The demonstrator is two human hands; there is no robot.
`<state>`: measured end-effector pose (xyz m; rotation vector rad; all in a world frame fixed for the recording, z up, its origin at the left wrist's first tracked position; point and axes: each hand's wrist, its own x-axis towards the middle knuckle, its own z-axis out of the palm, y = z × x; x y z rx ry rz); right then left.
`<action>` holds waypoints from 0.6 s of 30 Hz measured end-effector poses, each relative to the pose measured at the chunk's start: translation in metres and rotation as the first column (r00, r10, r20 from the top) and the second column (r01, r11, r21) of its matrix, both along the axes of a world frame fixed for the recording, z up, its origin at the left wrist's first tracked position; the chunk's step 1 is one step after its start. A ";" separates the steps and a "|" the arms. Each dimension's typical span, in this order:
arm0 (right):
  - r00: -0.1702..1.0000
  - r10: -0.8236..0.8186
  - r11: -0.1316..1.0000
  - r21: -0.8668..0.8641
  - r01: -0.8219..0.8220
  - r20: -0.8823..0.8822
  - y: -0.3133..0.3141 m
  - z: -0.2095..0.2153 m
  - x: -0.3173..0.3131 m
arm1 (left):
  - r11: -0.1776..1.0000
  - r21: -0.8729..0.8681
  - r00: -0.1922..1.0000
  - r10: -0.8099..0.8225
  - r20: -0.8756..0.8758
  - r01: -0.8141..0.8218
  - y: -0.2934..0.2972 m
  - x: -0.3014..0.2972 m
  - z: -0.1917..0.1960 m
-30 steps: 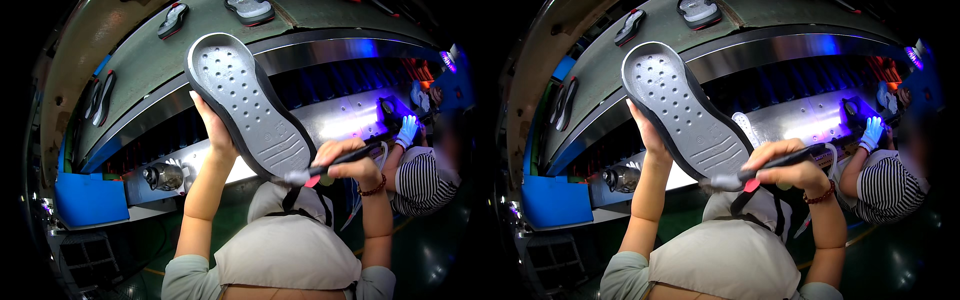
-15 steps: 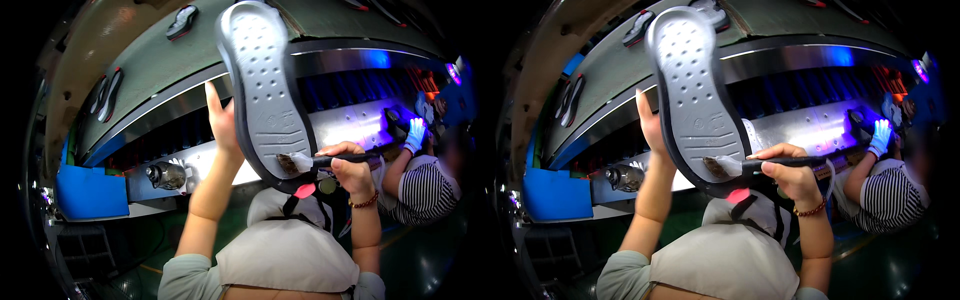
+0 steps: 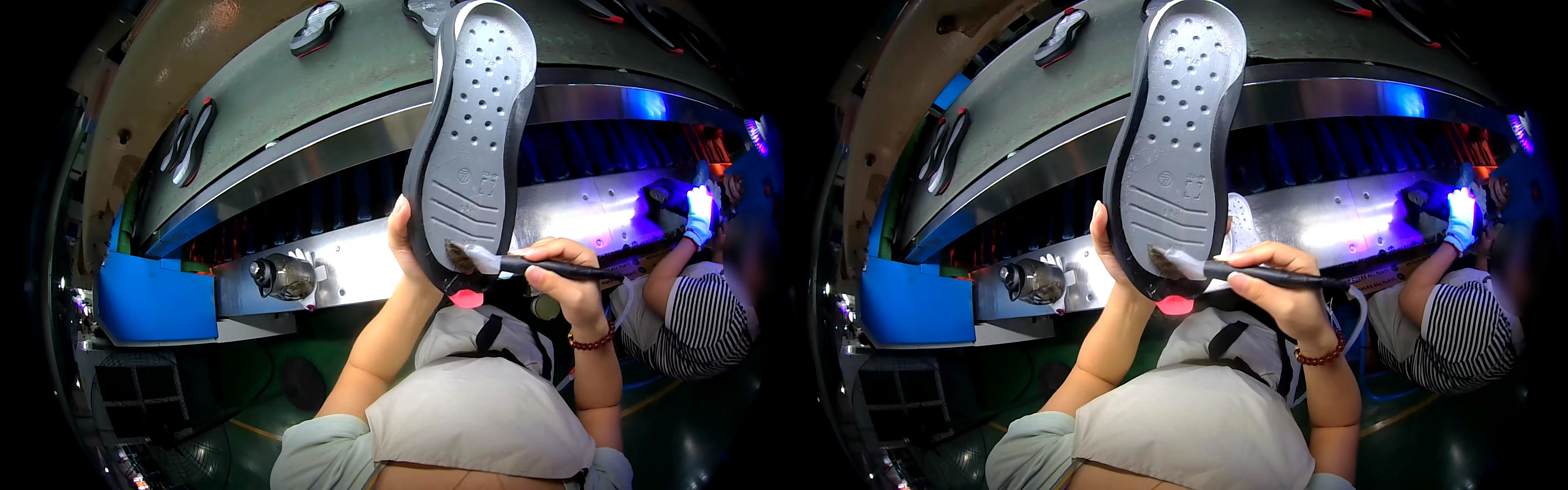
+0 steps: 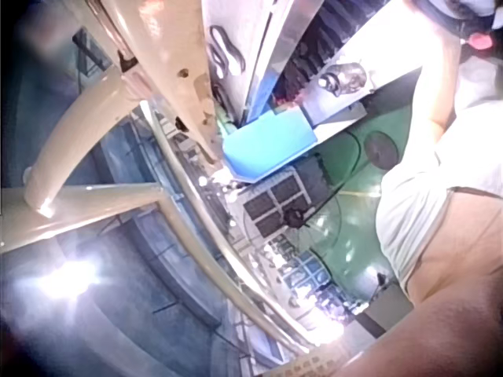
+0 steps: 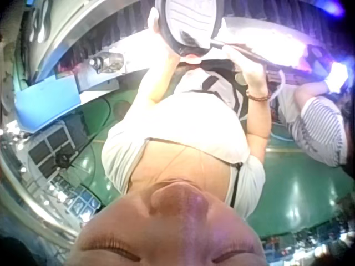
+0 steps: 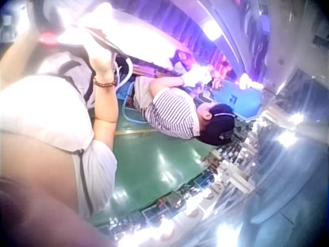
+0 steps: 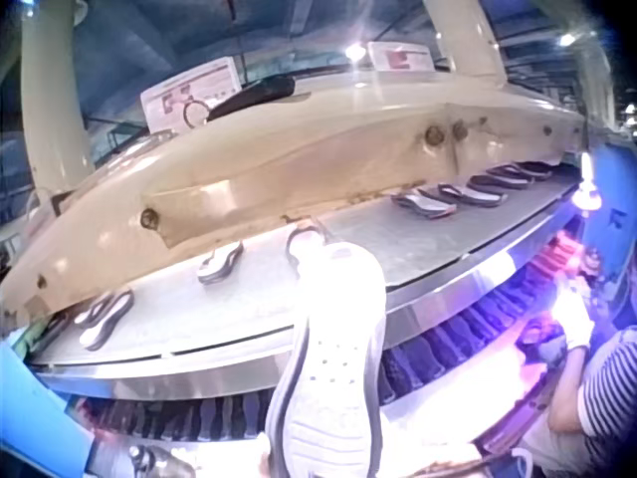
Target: The person applies glue to the sole of a grey slipper using a brush, then places it on a conveyor belt. The person repeats this process for multiple slippers, picking them up from the belt, applying glue, and placing them back.
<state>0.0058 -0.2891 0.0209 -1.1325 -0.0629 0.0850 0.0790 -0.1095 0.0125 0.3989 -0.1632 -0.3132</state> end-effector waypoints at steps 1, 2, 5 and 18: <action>0.995 0.004 0.997 -0.082 0.004 0.099 0.003 0.002 -0.002 | 1.000 0.023 1.000 0.011 -0.020 -0.010 0.001 0.000 0.002; 0.980 0.016 0.986 -0.163 0.017 0.197 0.006 0.004 -0.004 | 0.999 0.045 0.999 0.021 -0.040 -0.020 0.002 0.001 0.003; 0.984 0.063 0.998 0.021 -0.067 0.166 0.009 0.003 -0.008 | 0.997 0.075 0.996 0.024 -0.083 -0.018 0.008 0.007 -0.004; 0.900 0.204 0.899 -0.437 -0.018 0.384 -0.007 0.012 0.005 | 0.984 0.165 0.992 -0.055 -0.112 0.073 0.005 0.016 0.015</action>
